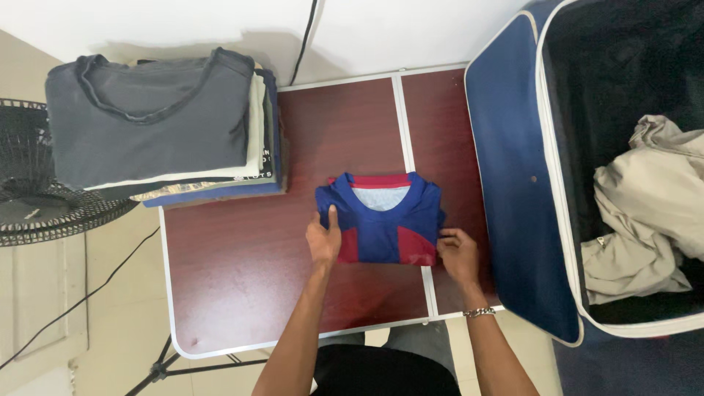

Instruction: The person folds a jersey by hand on a table. They spread the jersey out, fold the sleeves and sides into the center, and then fold the bottom upward to complete the task.

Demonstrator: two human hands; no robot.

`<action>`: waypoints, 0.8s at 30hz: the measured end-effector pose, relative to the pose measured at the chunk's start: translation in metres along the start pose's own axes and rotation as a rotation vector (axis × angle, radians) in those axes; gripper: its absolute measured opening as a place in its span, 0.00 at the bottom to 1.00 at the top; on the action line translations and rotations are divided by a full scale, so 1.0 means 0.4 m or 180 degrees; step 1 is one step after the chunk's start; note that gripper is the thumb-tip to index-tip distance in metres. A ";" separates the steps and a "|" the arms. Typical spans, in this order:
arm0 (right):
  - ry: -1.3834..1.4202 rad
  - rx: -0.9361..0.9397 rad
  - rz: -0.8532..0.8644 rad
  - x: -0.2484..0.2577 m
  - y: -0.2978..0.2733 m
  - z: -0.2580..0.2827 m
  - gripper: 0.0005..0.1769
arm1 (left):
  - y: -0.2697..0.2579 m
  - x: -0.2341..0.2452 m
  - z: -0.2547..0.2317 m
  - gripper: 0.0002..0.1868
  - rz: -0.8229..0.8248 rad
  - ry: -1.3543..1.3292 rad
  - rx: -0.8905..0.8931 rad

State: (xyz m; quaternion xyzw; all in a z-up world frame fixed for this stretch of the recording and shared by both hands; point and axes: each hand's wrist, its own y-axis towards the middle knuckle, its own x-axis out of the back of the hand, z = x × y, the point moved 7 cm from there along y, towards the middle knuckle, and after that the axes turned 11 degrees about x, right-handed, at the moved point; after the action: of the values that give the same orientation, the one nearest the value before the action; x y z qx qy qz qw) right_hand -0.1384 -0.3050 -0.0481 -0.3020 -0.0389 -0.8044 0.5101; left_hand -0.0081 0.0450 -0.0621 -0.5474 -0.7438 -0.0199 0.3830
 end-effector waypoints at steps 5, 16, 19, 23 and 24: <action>0.0569 -0.0056 -0.0321 -0.005 0.021 -0.005 0.16 | -0.002 0.011 -0.051 0.30 0.0643 0.0079 0.0007; -0.0608 0.0502 -0.0225 -0.007 -0.006 0.107 0.23 | 0.011 0.015 -0.052 0.30 0.0414 0.0121 -0.0241; -0.0518 0.0181 -0.0407 -0.005 -0.026 0.077 0.22 | -0.015 0.038 -0.072 0.28 0.0310 0.0383 -0.0426; -0.0151 -0.0116 -0.0324 -0.030 -0.027 0.065 0.21 | -0.030 0.041 -0.064 0.32 0.0405 0.0295 -0.0325; 0.0043 0.0048 -0.0366 -0.034 -0.024 0.074 0.21 | -0.028 0.039 -0.063 0.33 0.0443 0.0233 -0.0268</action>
State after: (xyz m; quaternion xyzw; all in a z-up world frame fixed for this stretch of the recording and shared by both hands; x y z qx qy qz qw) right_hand -0.1290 -0.2784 -0.0288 -0.2900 -0.0587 -0.8341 0.4655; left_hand -0.0051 0.0416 -0.0309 -0.6124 -0.6879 -0.0446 0.3870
